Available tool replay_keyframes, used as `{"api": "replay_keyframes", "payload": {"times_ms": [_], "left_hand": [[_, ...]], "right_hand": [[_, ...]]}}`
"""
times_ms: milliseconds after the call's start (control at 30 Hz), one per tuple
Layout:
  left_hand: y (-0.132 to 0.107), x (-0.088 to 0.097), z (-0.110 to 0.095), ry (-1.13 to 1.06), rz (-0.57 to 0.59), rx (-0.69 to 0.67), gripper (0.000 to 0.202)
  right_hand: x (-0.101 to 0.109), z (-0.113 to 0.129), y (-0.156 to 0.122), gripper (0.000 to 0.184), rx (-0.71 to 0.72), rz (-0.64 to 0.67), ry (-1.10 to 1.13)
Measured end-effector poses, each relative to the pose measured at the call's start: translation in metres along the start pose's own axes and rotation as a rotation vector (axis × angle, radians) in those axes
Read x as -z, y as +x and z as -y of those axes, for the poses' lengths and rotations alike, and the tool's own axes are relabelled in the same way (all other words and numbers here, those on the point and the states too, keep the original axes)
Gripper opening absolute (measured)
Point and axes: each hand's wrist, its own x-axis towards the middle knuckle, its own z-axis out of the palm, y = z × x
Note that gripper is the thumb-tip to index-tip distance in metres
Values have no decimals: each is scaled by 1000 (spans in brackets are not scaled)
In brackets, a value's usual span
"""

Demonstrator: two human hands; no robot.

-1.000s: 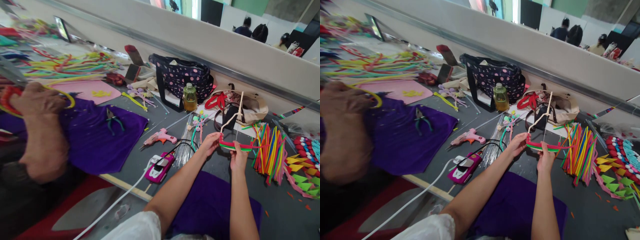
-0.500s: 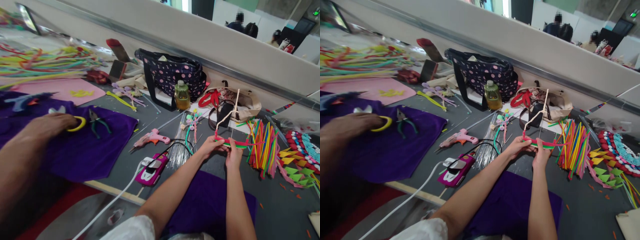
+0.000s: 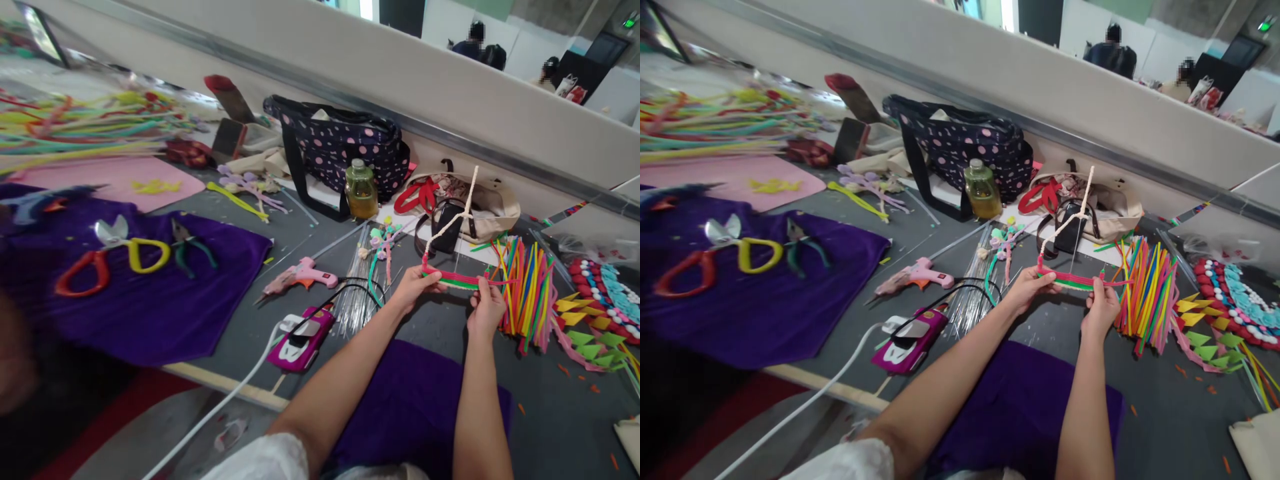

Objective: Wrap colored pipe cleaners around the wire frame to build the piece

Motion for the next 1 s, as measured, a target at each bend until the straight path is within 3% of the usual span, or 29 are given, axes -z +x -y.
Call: {"api": "replay_keyframes", "payload": {"times_ms": [300,733,1000], "left_hand": [[7,0,8,-247,-75,31,41],[5,-2,7,-288,-116,72,34],[-2,-6,0,-159,23,-31,52]], "right_hand": [[-14,-10,-16,37,-161,96,87],[-16,-14,-18,38,-174,105,91],[-12,-16,-13,41,-251,101,158]]}}
